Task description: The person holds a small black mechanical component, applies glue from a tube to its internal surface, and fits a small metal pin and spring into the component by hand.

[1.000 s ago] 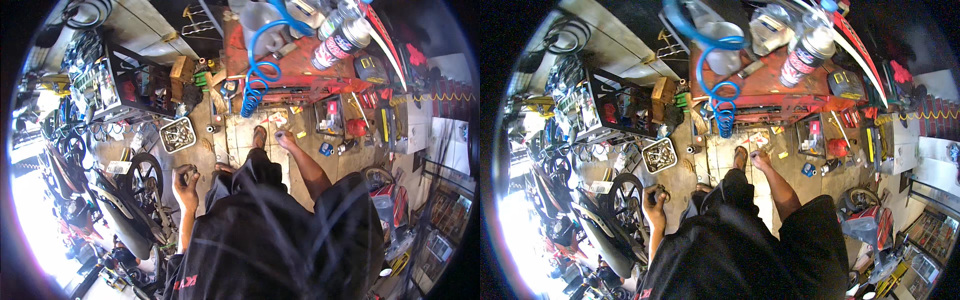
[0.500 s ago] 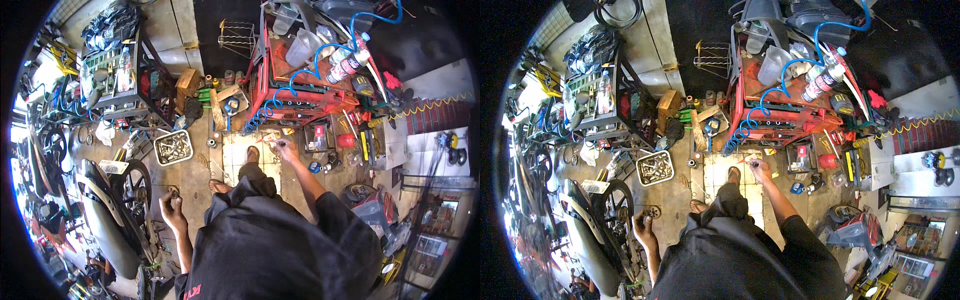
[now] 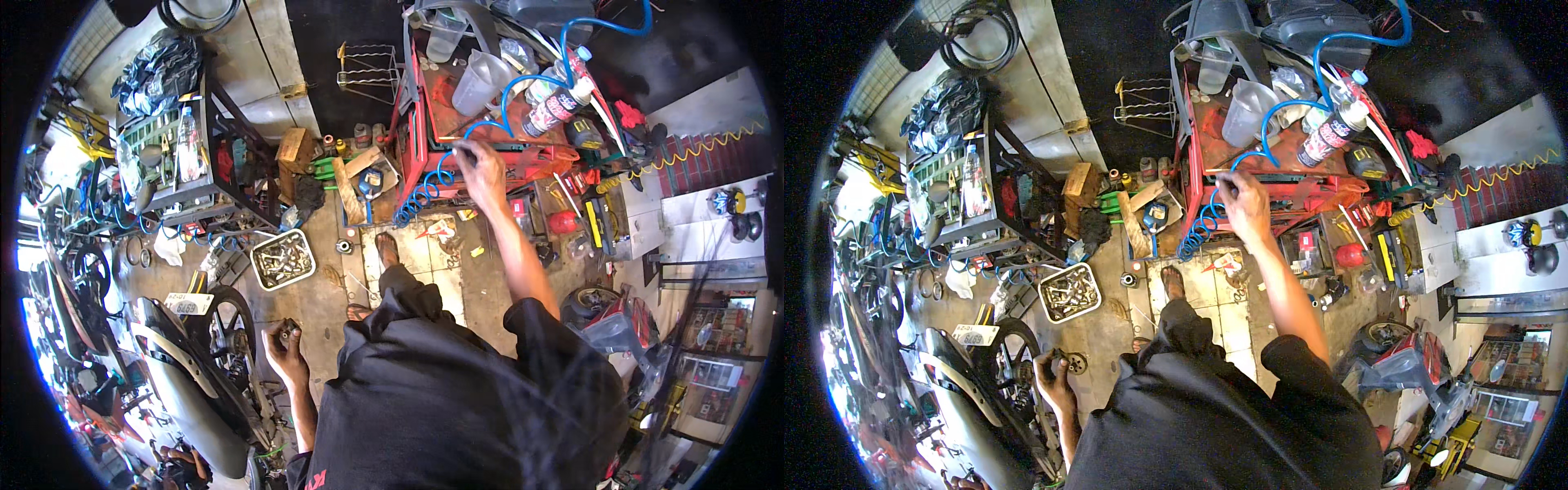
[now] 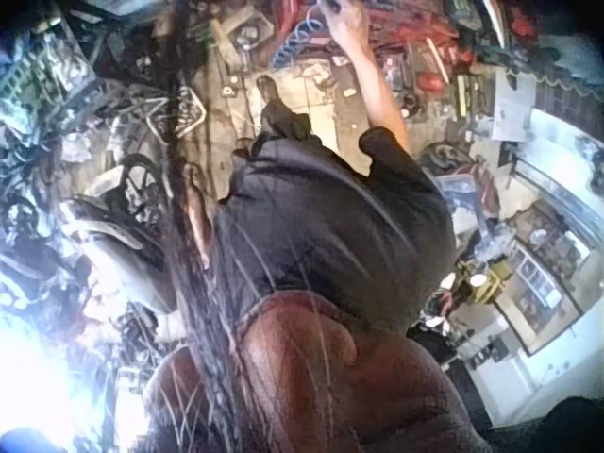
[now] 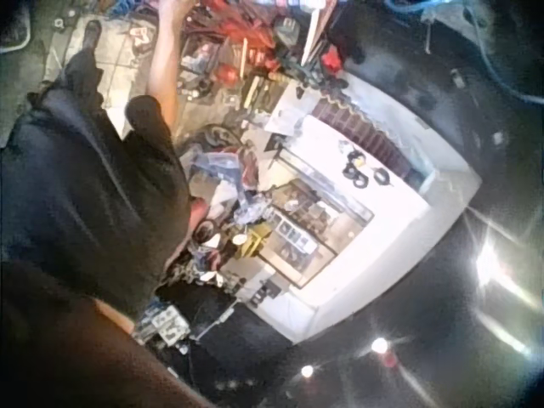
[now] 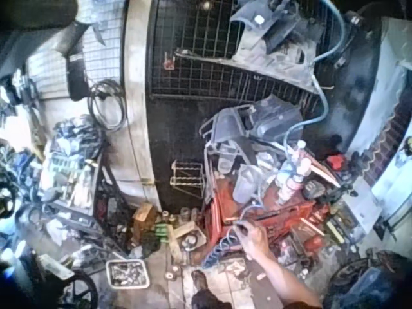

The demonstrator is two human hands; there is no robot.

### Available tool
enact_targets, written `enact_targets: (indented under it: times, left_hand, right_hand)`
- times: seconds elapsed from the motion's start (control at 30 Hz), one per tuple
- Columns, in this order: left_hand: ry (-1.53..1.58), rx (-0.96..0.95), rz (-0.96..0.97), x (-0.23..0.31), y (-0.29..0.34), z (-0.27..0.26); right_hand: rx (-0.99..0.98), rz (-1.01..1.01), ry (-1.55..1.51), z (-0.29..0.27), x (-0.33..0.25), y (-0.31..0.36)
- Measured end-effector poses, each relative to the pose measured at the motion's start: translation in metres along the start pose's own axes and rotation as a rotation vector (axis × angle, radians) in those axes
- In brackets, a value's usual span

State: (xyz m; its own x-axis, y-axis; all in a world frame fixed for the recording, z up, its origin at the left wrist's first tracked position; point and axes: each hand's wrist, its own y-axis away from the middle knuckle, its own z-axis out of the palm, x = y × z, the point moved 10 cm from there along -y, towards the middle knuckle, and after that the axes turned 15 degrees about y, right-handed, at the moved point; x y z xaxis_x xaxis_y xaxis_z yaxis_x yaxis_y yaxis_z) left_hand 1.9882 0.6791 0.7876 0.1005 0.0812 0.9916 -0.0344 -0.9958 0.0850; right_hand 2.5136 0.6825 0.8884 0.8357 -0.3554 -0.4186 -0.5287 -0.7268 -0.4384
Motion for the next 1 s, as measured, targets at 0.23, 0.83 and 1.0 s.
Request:
enact_targets:
  times: [0.23, 0.83, 1.0]
  left_hand:
    - [0.017, 0.044, -0.045, -0.001, -0.045, 0.057]
    - [0.04, -0.059, -0.137, 0.02, -0.134, 0.191]
    - [0.028, -0.092, -0.113, 0.022, -0.143, 0.208]
  right_hand:
    - [-0.169, -0.099, 0.246, 0.066, 0.025, -0.075]
    - [-0.342, -0.187, 0.216, 0.1, 0.048, -0.106]
    - [-0.323, -0.193, 0.191, 0.096, 0.047, -0.107]
